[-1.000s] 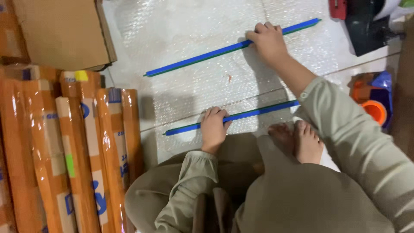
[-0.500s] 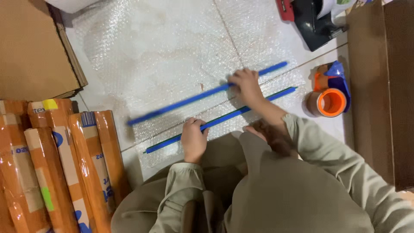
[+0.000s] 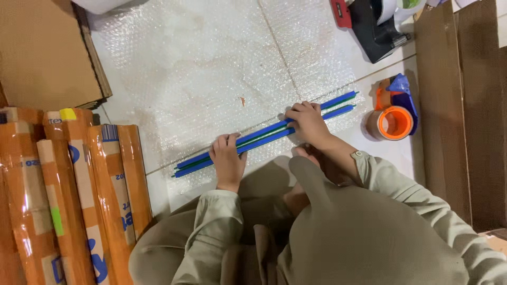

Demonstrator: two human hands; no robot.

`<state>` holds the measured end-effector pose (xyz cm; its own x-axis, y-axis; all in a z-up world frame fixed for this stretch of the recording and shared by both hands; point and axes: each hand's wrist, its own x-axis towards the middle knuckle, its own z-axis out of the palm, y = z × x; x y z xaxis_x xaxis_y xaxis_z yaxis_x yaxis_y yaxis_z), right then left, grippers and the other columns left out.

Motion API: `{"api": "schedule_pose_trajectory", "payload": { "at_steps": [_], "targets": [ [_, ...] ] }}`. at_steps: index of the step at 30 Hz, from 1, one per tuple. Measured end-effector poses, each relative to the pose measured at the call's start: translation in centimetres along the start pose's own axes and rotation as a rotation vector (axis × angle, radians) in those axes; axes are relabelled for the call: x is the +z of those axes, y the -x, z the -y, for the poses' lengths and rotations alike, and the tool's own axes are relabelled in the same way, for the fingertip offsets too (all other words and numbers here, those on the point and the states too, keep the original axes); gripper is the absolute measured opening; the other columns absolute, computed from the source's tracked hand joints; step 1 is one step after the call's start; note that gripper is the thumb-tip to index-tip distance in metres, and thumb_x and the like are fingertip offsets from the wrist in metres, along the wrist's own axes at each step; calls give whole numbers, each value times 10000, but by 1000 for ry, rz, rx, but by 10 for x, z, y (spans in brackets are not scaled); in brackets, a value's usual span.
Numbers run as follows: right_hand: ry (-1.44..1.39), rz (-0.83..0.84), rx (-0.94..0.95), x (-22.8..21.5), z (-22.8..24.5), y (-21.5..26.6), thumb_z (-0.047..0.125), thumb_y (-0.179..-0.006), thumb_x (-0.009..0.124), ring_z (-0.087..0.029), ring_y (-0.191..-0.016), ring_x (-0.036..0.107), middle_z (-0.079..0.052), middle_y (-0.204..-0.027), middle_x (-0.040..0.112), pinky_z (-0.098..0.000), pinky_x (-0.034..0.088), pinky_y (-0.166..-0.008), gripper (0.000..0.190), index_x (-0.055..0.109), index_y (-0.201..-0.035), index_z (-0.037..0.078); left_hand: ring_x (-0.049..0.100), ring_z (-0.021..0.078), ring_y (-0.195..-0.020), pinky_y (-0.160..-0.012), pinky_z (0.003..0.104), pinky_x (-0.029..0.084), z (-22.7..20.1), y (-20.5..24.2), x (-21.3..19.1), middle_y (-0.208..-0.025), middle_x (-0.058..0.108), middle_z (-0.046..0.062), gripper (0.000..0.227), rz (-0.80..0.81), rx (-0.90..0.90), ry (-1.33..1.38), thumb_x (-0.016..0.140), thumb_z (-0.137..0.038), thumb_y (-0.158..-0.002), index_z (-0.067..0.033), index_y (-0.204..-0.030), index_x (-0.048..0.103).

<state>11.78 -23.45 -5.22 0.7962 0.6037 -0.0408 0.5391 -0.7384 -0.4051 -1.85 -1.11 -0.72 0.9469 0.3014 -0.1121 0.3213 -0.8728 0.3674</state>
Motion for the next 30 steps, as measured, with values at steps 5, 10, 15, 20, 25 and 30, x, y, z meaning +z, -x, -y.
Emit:
{"api": "schedule_pose_trajectory", "payload": {
  "at_steps": [5, 10, 15, 20, 25, 30],
  "targets": [
    [-66, 71, -39, -29, 14, 3, 344, -832, 644, -283, -997, 535, -46, -922, 580, -532, 355, -946, 201, 627, -952, 184, 509, 237, -1065, -995, 489, 357, 9, 1, 14, -1042, 499, -13, 543, 13, 24, -1, 813, -185, -646, -259, -1113, 546],
    [29, 115, -110, -34, 16, 12, 369, -726, 724, -310, -1047, 504, -79, -1024, 562, -564, 326, -989, 434, 593, -1085, 164, 495, 260, -1077, -983, 526, 353, 9, -1, 17, -1042, 499, -10, 533, 20, -7, 30, 827, -189, -633, -257, -1090, 561],
    [141, 68, -158, -2, 2, 21, 316, -785, 675, -305, -1077, 504, -74, -1059, 543, -547, 305, -1017, 406, 530, -1147, 202, 486, 254, -1078, -989, 504, 346, 11, 0, 23, -1043, 495, -12, 538, -1, -8, 0, 832, -218, -621, -263, -1082, 557],
    [210, -43, -198, 21, -13, 24, 298, -836, 607, -295, -1094, 502, -56, -1098, 527, -544, 294, -1045, 269, 566, -1100, 263, 471, 247, -1095, -1025, 495, 305, 7, 1, 18, -1058, 475, -14, 520, 17, 5, 15, 797, -216, -682, -274, -1119, 520],
    [225, -166, -258, 30, -18, 21, 261, -785, 642, -284, -1022, 525, -60, -1040, 540, -499, 357, -1019, 262, 547, -1006, 157, 476, 245, -1090, -1023, 528, 304, 11, 0, 18, -1049, 493, -17, 501, 9, 15, 36, 821, -234, -656, -287, -1086, 571],
    [183, -190, -339, 29, -24, 19, 262, -790, 612, -279, -988, 559, -67, -996, 561, -438, 400, -1008, 253, 537, -983, 117, 485, 236, -1064, -1019, 485, 303, 12, 0, 19, -1034, 486, -16, 494, -27, 40, 26, 823, -265, -650, -286, -1075, 572]
  ]
}}
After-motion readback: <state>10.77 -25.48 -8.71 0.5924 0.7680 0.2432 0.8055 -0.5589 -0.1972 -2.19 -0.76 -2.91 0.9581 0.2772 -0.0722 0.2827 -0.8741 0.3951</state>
